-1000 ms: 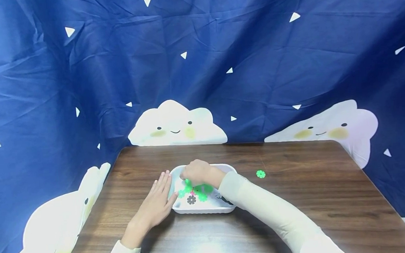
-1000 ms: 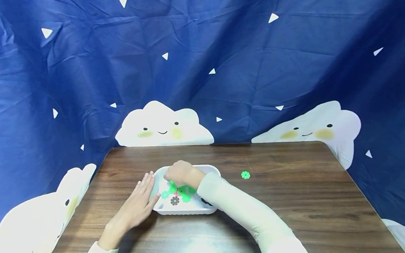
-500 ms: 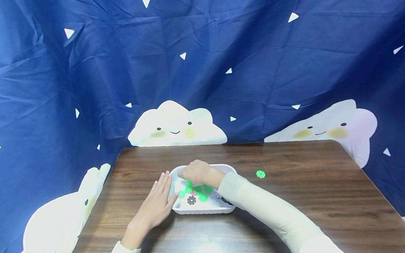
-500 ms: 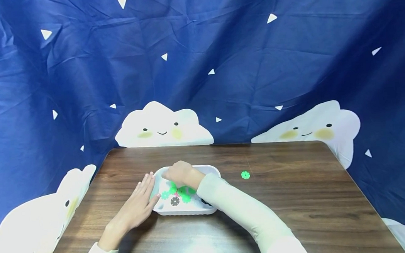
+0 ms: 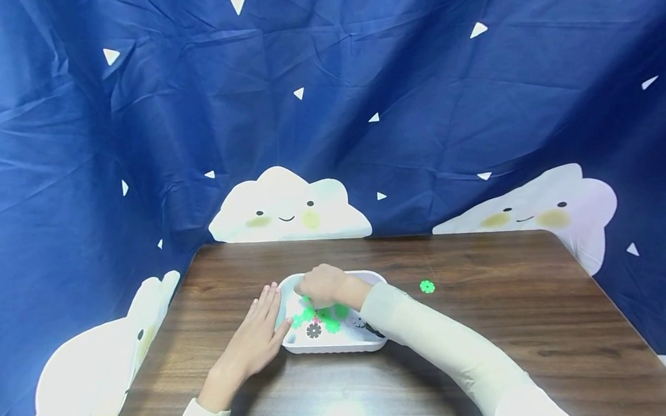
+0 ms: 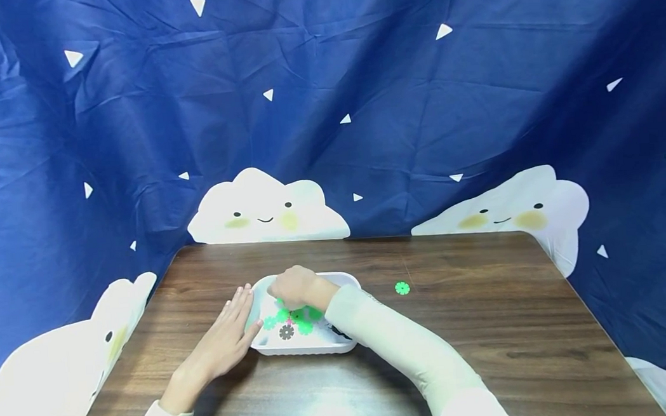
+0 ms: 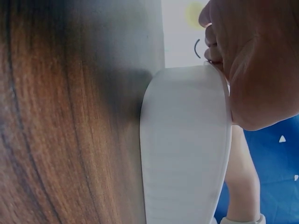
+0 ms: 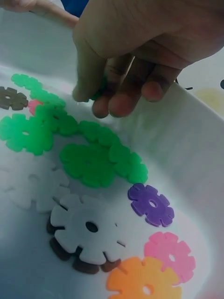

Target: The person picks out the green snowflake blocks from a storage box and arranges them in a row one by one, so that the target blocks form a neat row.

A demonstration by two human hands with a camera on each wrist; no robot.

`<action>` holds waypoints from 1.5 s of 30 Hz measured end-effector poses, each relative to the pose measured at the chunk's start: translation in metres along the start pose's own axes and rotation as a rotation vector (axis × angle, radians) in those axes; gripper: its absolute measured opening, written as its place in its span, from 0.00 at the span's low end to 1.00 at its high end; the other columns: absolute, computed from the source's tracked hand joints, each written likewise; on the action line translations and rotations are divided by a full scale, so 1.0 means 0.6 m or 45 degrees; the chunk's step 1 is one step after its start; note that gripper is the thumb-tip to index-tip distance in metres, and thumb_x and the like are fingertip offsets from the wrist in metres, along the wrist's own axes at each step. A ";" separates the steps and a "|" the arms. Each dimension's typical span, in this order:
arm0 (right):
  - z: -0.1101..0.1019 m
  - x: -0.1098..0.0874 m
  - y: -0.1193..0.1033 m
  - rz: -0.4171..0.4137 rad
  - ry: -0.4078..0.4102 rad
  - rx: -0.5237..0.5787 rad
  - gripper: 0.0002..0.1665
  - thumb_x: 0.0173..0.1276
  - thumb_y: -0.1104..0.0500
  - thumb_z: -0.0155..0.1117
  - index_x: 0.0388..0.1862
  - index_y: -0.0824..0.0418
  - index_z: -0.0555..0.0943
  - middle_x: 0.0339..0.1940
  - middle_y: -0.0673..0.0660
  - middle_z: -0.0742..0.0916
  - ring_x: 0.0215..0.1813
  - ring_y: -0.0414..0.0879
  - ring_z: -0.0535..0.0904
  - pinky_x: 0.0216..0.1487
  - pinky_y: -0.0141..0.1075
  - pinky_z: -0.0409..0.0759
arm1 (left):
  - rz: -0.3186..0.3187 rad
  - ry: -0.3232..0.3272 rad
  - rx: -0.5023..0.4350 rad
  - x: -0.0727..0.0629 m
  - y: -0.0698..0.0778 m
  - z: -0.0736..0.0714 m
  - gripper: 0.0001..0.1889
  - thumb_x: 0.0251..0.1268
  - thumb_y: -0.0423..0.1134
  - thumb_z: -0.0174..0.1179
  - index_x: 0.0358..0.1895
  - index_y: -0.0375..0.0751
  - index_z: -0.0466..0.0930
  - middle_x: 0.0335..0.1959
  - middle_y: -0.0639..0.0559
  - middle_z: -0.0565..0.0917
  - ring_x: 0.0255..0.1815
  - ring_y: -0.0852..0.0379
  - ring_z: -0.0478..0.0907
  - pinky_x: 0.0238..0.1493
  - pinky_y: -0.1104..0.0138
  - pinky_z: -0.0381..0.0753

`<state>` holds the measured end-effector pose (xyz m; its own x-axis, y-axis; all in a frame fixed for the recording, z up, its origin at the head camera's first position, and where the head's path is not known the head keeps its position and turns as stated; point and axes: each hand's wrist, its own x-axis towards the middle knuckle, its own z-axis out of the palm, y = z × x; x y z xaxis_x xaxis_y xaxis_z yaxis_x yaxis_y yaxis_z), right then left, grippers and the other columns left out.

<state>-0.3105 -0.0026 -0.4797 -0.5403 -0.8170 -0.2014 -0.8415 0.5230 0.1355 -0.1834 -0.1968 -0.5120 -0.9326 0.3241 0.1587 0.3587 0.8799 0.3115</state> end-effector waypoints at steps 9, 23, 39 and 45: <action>-0.014 -0.017 0.010 -0.001 0.084 0.138 0.09 0.82 0.53 0.59 0.46 0.49 0.86 0.28 0.45 0.86 0.27 0.39 0.74 0.33 0.31 0.79 | 0.002 0.010 -0.005 0.001 0.002 0.001 0.37 0.87 0.50 0.49 0.83 0.25 0.55 0.87 0.31 0.55 0.88 0.34 0.51 0.86 0.40 0.56; -0.048 -0.074 0.044 0.083 0.243 0.358 0.05 0.79 0.53 0.66 0.47 0.52 0.82 0.28 0.46 0.84 0.28 0.39 0.75 0.35 0.31 0.78 | -0.035 -0.042 0.002 0.002 0.000 -0.001 0.38 0.87 0.51 0.48 0.84 0.27 0.51 0.88 0.34 0.52 0.90 0.37 0.48 0.88 0.42 0.53; -0.041 -0.167 0.110 0.303 0.364 0.573 0.16 0.69 0.46 0.78 0.38 0.49 0.78 0.27 0.44 0.77 0.28 0.39 0.71 0.31 0.34 0.70 | -0.038 -0.039 0.010 0.001 0.002 0.001 0.38 0.87 0.52 0.48 0.84 0.27 0.52 0.88 0.34 0.52 0.89 0.37 0.48 0.88 0.43 0.53; -0.022 -0.207 0.124 0.350 0.416 0.613 0.13 0.69 0.48 0.78 0.39 0.49 0.81 0.26 0.44 0.80 0.27 0.39 0.73 0.28 0.34 0.71 | -0.046 -0.047 0.007 0.002 0.003 -0.001 0.38 0.87 0.51 0.48 0.85 0.27 0.51 0.88 0.34 0.51 0.90 0.37 0.47 0.88 0.43 0.52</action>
<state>-0.3060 0.1344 -0.4316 -0.7709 -0.6298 0.0950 -0.6219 0.7120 -0.3260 -0.1840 -0.1951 -0.5108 -0.9458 0.3047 0.1124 0.3247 0.8931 0.3114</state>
